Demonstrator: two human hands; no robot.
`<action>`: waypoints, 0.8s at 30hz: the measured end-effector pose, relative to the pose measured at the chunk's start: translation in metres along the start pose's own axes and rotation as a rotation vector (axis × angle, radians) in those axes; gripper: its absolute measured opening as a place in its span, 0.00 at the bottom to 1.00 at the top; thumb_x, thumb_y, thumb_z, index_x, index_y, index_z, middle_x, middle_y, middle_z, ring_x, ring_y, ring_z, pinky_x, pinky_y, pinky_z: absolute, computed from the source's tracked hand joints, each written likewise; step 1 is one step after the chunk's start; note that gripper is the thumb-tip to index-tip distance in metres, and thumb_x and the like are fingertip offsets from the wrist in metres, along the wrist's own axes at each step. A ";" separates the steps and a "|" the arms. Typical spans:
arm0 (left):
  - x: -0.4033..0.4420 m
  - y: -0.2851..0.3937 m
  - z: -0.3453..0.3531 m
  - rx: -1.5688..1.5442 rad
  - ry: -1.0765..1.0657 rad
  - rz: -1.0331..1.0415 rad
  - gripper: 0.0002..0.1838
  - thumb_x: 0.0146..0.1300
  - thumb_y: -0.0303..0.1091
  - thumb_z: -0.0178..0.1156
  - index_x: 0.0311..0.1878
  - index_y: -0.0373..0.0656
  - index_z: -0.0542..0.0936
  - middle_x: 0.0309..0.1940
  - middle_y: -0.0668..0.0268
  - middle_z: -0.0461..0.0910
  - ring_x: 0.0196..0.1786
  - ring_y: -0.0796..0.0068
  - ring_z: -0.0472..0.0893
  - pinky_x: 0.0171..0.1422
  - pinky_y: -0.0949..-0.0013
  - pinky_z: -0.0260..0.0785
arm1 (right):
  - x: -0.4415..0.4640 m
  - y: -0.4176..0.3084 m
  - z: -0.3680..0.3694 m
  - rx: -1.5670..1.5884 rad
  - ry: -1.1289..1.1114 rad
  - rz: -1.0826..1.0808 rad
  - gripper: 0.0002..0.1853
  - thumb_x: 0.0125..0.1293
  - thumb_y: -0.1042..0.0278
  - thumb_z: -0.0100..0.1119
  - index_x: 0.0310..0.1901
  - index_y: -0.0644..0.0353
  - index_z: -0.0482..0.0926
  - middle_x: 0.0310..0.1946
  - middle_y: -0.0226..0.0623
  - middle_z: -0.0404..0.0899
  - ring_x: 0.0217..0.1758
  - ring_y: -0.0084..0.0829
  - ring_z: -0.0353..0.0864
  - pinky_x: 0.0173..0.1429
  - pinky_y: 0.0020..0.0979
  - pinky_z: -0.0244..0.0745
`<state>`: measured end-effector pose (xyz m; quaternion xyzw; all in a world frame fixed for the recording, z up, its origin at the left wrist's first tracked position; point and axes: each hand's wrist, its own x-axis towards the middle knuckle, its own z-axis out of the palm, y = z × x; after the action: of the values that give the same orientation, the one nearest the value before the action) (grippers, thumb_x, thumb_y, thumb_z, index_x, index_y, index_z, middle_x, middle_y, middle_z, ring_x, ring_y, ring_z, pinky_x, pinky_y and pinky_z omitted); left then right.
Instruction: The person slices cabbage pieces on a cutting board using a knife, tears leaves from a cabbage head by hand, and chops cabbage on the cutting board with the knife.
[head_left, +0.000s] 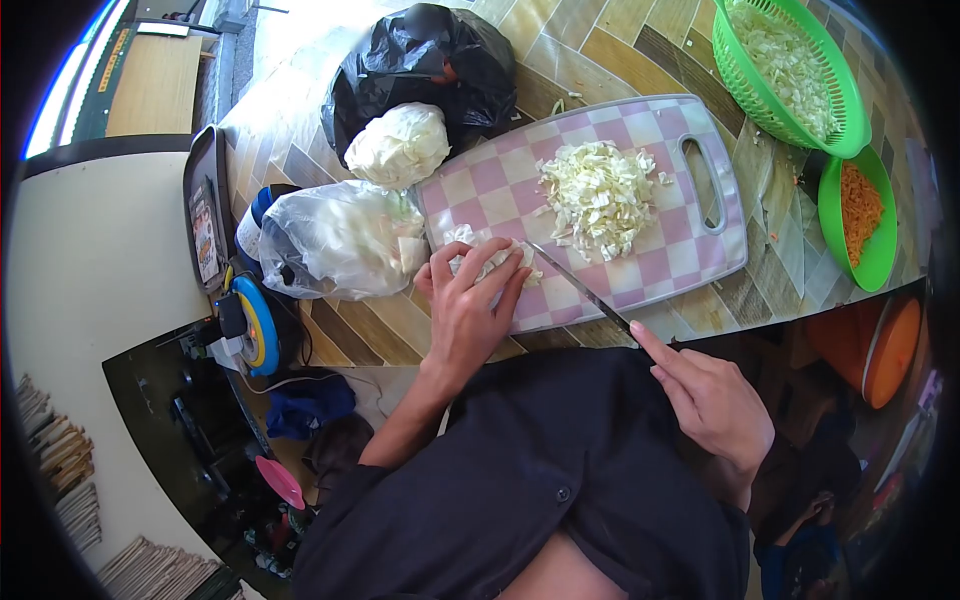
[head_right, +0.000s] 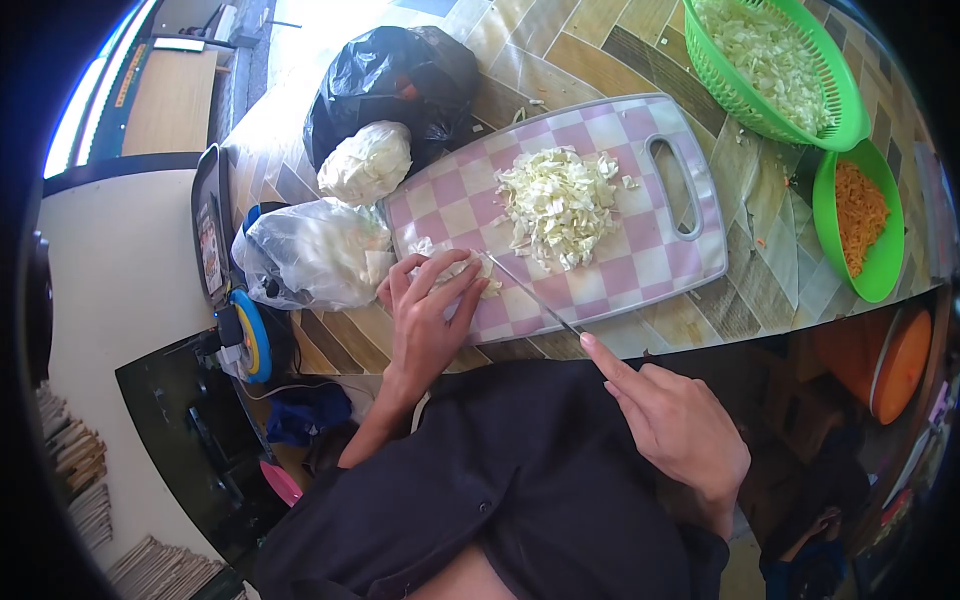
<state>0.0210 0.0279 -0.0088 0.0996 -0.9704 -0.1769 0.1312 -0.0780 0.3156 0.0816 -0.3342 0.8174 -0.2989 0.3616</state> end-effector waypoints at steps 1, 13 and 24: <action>0.000 0.001 0.001 0.006 0.006 0.000 0.10 0.62 0.38 0.76 0.47 0.53 0.93 0.57 0.80 0.86 0.59 0.63 0.75 0.64 0.57 0.57 | 0.000 0.000 0.001 -0.004 -0.002 -0.004 0.32 0.77 0.68 0.59 0.81 0.38 0.67 0.23 0.44 0.72 0.25 0.51 0.77 0.34 0.50 0.74; -0.006 -0.006 0.010 -0.068 0.052 -0.005 0.12 0.62 0.36 0.78 0.48 0.53 0.93 0.55 0.77 0.86 0.61 0.64 0.75 0.69 0.59 0.55 | 0.007 -0.013 0.003 -0.100 -0.046 0.047 0.35 0.74 0.69 0.59 0.82 0.36 0.67 0.25 0.39 0.72 0.23 0.47 0.79 0.31 0.47 0.79; 0.002 -0.010 0.013 -0.045 0.081 0.053 0.09 0.61 0.36 0.78 0.45 0.55 0.92 0.54 0.80 0.88 0.64 0.64 0.76 0.67 0.56 0.53 | 0.007 -0.018 -0.005 -0.083 -0.038 0.064 0.35 0.74 0.69 0.60 0.81 0.37 0.68 0.24 0.39 0.72 0.23 0.46 0.79 0.30 0.46 0.78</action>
<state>0.0166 0.0223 -0.0239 0.0782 -0.9623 -0.1908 0.1773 -0.0800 0.3008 0.0951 -0.3284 0.8324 -0.2466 0.3721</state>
